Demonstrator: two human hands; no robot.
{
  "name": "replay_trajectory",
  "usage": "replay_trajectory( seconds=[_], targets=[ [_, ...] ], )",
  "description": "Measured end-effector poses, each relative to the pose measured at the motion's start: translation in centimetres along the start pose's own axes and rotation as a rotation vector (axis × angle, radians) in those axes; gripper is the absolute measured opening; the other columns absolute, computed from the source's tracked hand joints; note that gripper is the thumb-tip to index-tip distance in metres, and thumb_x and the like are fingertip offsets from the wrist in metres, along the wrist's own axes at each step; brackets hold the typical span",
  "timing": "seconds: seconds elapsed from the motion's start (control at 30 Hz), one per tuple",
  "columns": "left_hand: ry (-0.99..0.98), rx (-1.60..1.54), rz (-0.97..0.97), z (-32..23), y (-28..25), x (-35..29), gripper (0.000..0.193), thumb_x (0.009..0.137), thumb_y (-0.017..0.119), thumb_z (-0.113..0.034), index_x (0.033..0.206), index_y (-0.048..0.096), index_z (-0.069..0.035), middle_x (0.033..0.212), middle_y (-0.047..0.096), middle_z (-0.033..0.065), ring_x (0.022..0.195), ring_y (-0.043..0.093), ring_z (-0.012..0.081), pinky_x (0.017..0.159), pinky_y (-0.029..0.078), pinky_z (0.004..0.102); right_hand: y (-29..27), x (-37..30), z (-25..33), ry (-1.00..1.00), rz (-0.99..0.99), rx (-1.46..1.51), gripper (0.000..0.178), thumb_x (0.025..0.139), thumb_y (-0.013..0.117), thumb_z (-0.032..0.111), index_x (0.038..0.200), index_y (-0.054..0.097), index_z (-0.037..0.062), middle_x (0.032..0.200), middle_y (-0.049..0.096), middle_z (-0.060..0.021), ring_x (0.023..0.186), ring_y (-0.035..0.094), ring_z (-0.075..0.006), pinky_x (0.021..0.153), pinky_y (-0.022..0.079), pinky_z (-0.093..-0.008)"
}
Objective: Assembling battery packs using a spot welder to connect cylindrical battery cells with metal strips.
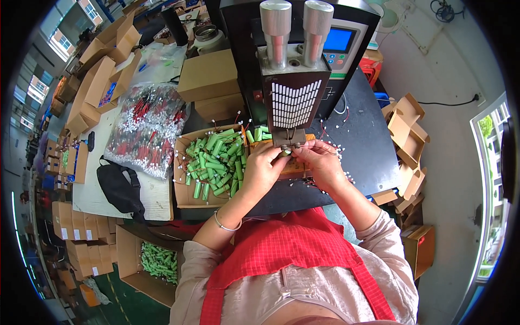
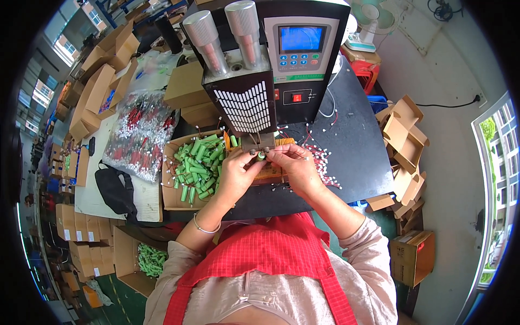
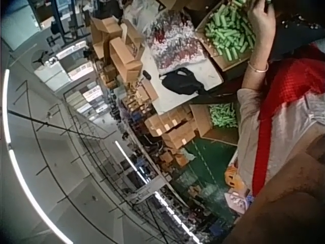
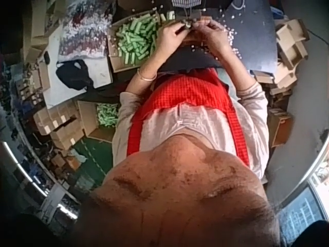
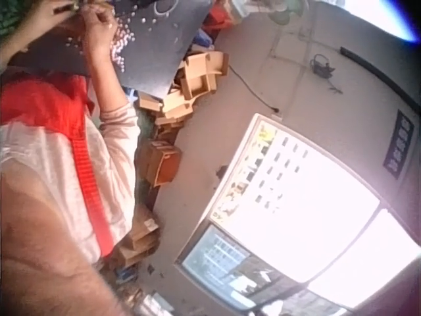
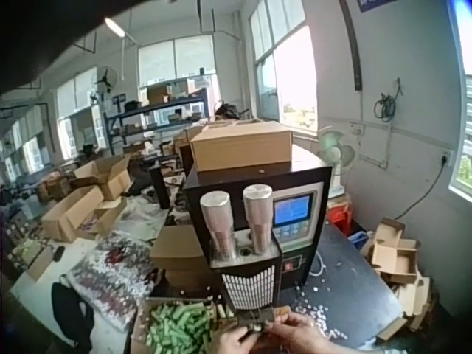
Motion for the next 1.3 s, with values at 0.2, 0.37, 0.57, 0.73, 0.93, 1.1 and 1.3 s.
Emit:
replay_trajectory(
  seconds=[0.2, 0.37, 0.57, 0.73, 0.93, 1.1, 1.3],
  targets=[
    [-0.028, -0.02, -0.017, 0.5, 0.2, 0.0, 0.024, 0.068, 0.067, -0.002, 0.091, 0.063, -0.001, 0.088, 0.062, 0.0129, 0.082, 0.059, 0.0296, 0.073, 0.047, 0.0359, 0.2, 0.0, 0.2, 0.041, -0.03, -0.096, 0.01, 0.082, 0.063, 0.006, 0.088, 0.057, 0.0004, 0.081, 0.061, -0.0044, 0.074, 0.057, -0.0103, 0.07, 0.046, -0.0219],
    [-0.022, 0.0, 0.005, 0.4, 0.2, 0.4, 0.022, 0.069, 0.066, -0.002, 0.09, 0.063, -0.001, 0.089, 0.062, 0.0134, 0.083, 0.059, 0.0301, 0.073, 0.047, 0.036, -0.4, 0.6, -0.3, 0.036, -0.009, -0.129, 0.007, 0.084, 0.059, 0.005, 0.087, 0.053, 0.0028, 0.084, 0.062, -0.006, 0.079, 0.06, -0.0131, 0.072, 0.048, -0.0236],
    [-0.089, -0.019, 0.059, 0.4, 0.0, 0.2, 0.018, 0.071, 0.065, -0.003, 0.089, 0.063, 0.0, 0.085, 0.062, 0.0142, 0.072, 0.06, 0.0306, 0.065, 0.049, 0.0344, -0.5, -0.7, 1.0, -0.038, 0.044, -0.27, 0.02, 0.083, 0.058, 0.001, 0.102, 0.053, -0.0008, 0.093, 0.062, -0.0073, 0.086, 0.06, -0.0139, 0.078, 0.048, -0.0254],
    [-0.002, -0.071, -0.025, -1.0, -1.4, -1.0, 0.018, 0.077, 0.063, -0.004, 0.095, 0.063, 0.001, 0.087, 0.062, 0.0136, 0.072, 0.063, 0.0247, 0.06, 0.05, 0.0291, -4.4, -3.1, 1.8, -0.193, 0.007, -0.378, 0.032, 0.085, 0.052, -0.002, 0.117, 0.048, -0.0021, 0.105, 0.059, -0.0102, 0.093, 0.059, -0.0175, 0.085, 0.048, -0.0296],
    [0.072, -0.011, -0.059, -1.7, -1.6, -2.0, 0.023, 0.075, 0.061, 0.003, 0.098, 0.062, -0.001, 0.095, 0.061, 0.0108, 0.078, 0.063, 0.0238, 0.066, 0.052, 0.0289, -3.4, -5.1, 1.4, 0.48, 0.088, 0.057, 0.059, 0.094, 0.029, 0.047, 0.109, 0.052, -0.0048, 0.087, 0.062, -0.0189, 0.072, 0.063, -0.0245, 0.062, 0.052, -0.0271],
    [0.096, -0.044, -0.026, -1.8, -1.5, -2.3, 0.031, 0.073, 0.063, 0.004, 0.103, 0.061, -0.001, 0.105, 0.059, 0.0121, 0.092, 0.061, 0.0231, 0.073, 0.052, 0.0299, -2.9, -5.0, 1.1, 0.399, 0.147, -0.067, 0.023, 0.086, 0.06, 0.024, 0.091, 0.062, 0.0018, 0.073, 0.064, -0.0079, 0.058, 0.059, -0.0134, 0.049, 0.045, -0.0201],
    [-0.222, -0.671, 0.015, 0.8, -0.3, -3.1, 0.018, 0.078, 0.063, 0.003, 0.095, 0.06, 0.001, 0.121, 0.047, 0.016, 0.097, 0.06, 0.0192, 0.081, 0.051, 0.027, -2.1, -4.6, 1.3, 0.149, 0.124, -0.289, 0.017, 0.087, 0.059, 0.019, 0.09, 0.062, 0.0031, 0.073, 0.058, 0.0012, 0.06, 0.05, -0.0041, 0.055, 0.041, -0.018]
  ],
)
Point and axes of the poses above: each hand's wrist, its own x-axis towards the middle knuckle, its own y-axis out of the palm, z = x × y, the point moved 4 cm from there along x, towards the middle knuckle
